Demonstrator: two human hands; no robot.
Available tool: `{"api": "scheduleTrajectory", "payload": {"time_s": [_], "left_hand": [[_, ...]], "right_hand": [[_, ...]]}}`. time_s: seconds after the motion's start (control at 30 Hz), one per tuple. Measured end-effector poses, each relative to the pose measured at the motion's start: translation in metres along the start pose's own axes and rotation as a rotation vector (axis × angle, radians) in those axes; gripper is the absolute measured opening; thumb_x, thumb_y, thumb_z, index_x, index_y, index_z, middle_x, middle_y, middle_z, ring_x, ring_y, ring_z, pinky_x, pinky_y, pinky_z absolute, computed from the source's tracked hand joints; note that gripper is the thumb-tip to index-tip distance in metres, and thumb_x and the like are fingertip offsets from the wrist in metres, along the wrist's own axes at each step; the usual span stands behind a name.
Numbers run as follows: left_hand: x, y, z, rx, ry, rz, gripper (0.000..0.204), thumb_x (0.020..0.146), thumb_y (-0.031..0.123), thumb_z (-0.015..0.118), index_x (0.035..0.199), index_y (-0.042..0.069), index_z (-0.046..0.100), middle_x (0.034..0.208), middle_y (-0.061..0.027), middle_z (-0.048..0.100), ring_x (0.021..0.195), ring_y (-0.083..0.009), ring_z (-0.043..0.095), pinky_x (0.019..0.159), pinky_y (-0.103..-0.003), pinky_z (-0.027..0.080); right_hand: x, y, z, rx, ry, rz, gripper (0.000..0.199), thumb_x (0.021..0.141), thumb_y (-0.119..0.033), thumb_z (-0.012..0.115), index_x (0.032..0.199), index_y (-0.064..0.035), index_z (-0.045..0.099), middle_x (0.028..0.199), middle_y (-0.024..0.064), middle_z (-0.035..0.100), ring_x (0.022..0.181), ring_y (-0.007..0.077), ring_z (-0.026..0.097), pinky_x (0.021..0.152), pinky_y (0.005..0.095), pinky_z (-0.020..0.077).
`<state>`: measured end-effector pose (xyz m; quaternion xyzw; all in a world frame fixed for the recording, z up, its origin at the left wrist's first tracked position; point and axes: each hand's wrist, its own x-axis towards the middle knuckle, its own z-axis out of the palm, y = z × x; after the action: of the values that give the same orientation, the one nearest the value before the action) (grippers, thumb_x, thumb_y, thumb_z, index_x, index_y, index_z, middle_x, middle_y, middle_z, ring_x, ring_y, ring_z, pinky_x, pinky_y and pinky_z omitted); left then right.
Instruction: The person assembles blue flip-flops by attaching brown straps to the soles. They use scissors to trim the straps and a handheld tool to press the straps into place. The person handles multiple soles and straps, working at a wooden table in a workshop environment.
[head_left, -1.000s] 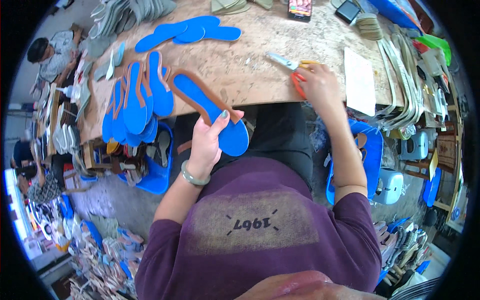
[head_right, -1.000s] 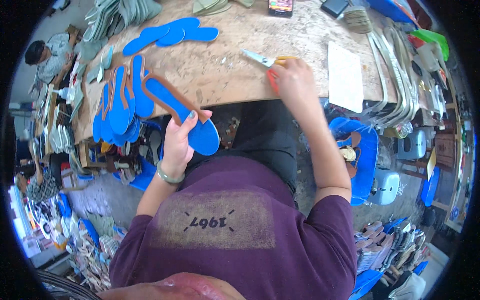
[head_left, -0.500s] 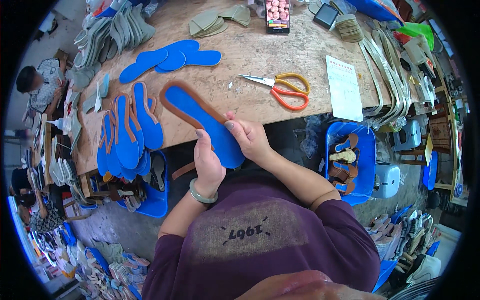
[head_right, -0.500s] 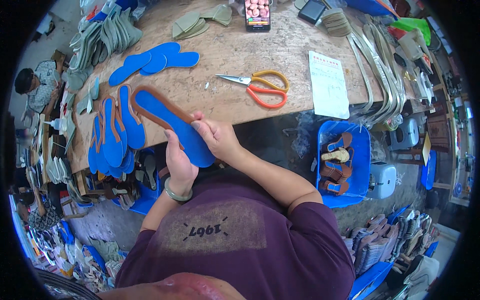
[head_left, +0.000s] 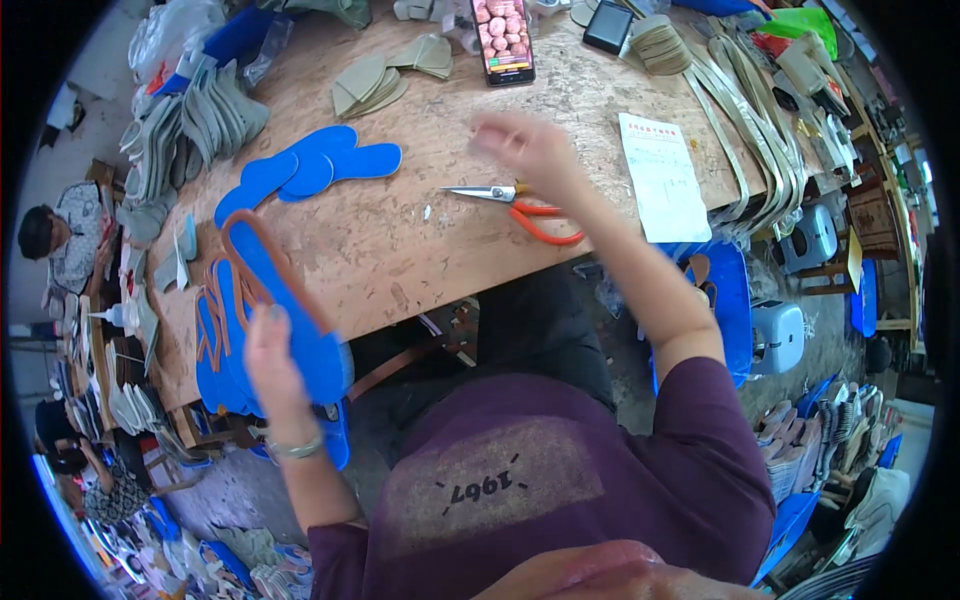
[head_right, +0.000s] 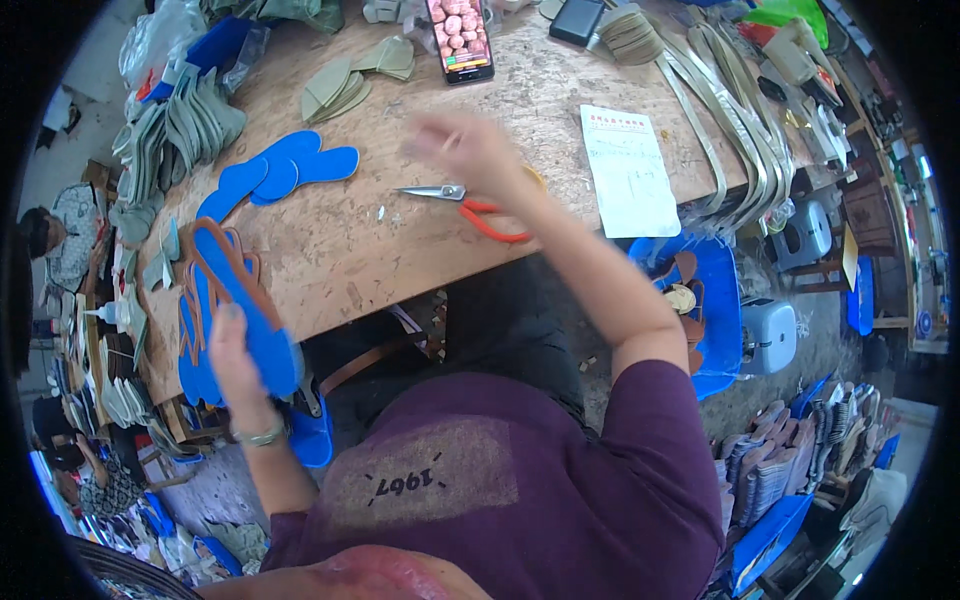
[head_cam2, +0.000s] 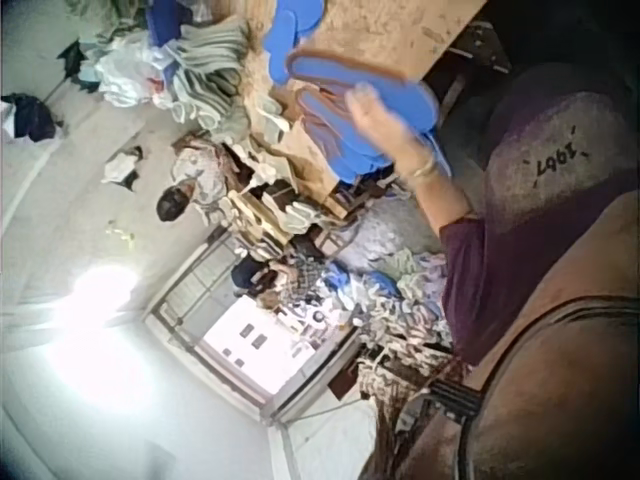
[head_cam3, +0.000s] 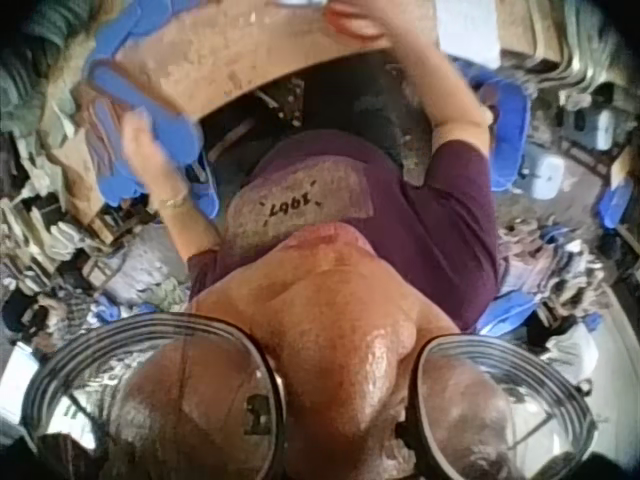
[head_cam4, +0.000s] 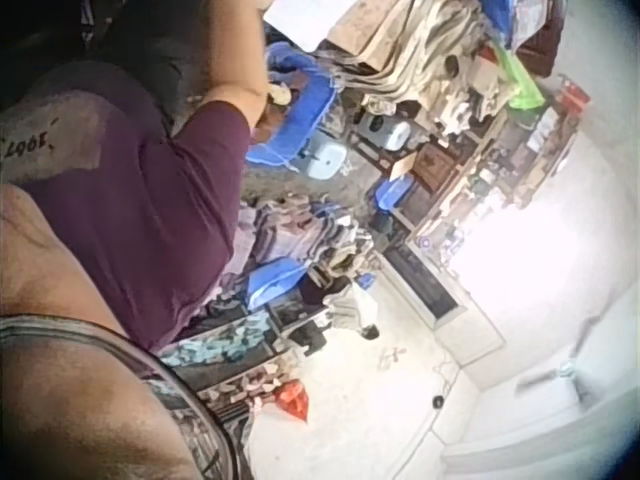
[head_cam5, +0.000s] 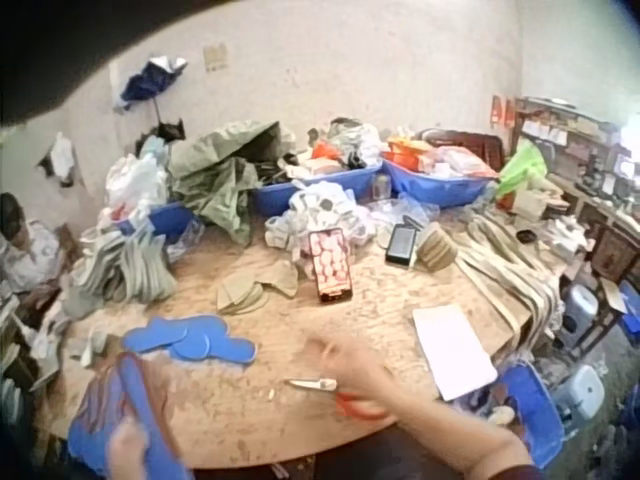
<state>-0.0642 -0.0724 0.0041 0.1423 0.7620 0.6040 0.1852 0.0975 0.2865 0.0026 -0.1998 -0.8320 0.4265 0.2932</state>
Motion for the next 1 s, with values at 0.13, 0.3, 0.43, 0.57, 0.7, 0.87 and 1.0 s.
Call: {"api": "scheduleTrajectory", "payload": {"time_s": [0.13, 0.3, 0.43, 0.57, 0.7, 0.87, 1.0], "left_hand": [[0.019, 0.027, -0.06, 0.895, 0.401, 0.381, 0.044, 0.095, 0.024, 0.053, 0.13, -0.001, 0.047, 0.123, -0.0145, 0.055, 0.118, -0.0225, 0.05, 0.101, -0.035, 0.038], [-0.02, 0.029, 0.015, 0.554, 0.297, 0.483, 0.042, 0.087, 0.012, 0.061, 0.125, -0.001, 0.051, 0.129, -0.019, 0.051, 0.12, -0.0353, 0.048, 0.101, -0.04, 0.038], [-0.024, 0.014, 0.092, 0.658, -0.028, 0.768, 0.03, 0.085, 0.006, 0.059, 0.114, -0.001, 0.059, 0.123, -0.0184, 0.055, 0.116, -0.0324, 0.052, 0.099, -0.039, 0.039], [-0.012, 0.002, 0.143, 0.523, -0.223, 0.734, 0.028, 0.085, 0.007, 0.06, 0.113, -0.001, 0.06, 0.122, -0.0192, 0.055, 0.114, -0.0332, 0.053, 0.098, -0.04, 0.04], [0.0, -0.012, 0.164, 0.54, -0.28, 0.749, 0.028, 0.087, 0.011, 0.059, 0.113, -0.001, 0.059, 0.123, -0.0195, 0.055, 0.114, -0.0342, 0.052, 0.098, -0.041, 0.04], [0.002, -0.018, 0.166, 0.575, -0.213, 0.771, 0.029, 0.086, 0.011, 0.06, 0.113, 0.0, 0.059, 0.122, -0.0191, 0.055, 0.113, -0.0349, 0.052, 0.097, -0.042, 0.04], [0.003, -0.018, 0.175, 0.682, -0.229, 0.773, 0.03, 0.084, 0.011, 0.063, 0.111, 0.0, 0.059, 0.12, -0.0182, 0.056, 0.11, -0.0348, 0.053, 0.094, -0.042, 0.041]], "right_hand": [[0.086, 0.122, -0.054, -0.423, 0.394, -0.012, 0.055, 0.075, -0.041, 0.074, 0.114, -0.004, 0.061, 0.097, 0.0135, 0.068, 0.087, 0.0273, 0.065, 0.078, 0.0387, 0.0503], [0.127, 0.153, -0.057, -0.401, 0.119, 0.218, 0.057, 0.071, -0.042, 0.076, 0.113, -0.0055, 0.063, 0.101, 0.0153, 0.068, 0.091, 0.0286, 0.066, 0.08, 0.0379, 0.05], [0.138, 0.158, -0.057, -0.334, 0.034, 0.236, 0.048, 0.079, -0.049, 0.066, 0.103, -0.0071, 0.068, 0.095, 0.0176, 0.068, 0.09, 0.0316, 0.065, 0.081, 0.0388, 0.0493], [0.143, 0.158, -0.066, -0.286, 0.067, 0.371, 0.056, 0.088, -0.056, 0.047, 0.098, -0.0058, 0.07, 0.098, 0.0217, 0.066, 0.093, 0.0373, 0.062, 0.085, 0.0419, 0.0474], [0.139, 0.147, -0.099, -0.369, 0.097, 0.145, 0.05, 0.09, -0.05, 0.049, 0.101, -0.0047, 0.068, 0.096, 0.018, 0.067, 0.091, 0.0297, 0.062, 0.081, 0.0385, 0.0475], [0.137, 0.17, -0.228, -0.286, 0.517, 0.04, 0.033, 0.087, -0.03, 0.06, 0.108, -0.0065, 0.067, 0.085, 0.0037, 0.069, 0.078, 0.0147, 0.064, 0.07, 0.0297, 0.0501], [0.115, 0.287, -0.345, -0.116, 0.739, 0.242, 0.034, 0.088, -0.031, 0.062, 0.108, -0.004, 0.067, 0.09, 0.003, 0.069, 0.077, 0.013, 0.063, 0.069, 0.0289, 0.0491]]}}
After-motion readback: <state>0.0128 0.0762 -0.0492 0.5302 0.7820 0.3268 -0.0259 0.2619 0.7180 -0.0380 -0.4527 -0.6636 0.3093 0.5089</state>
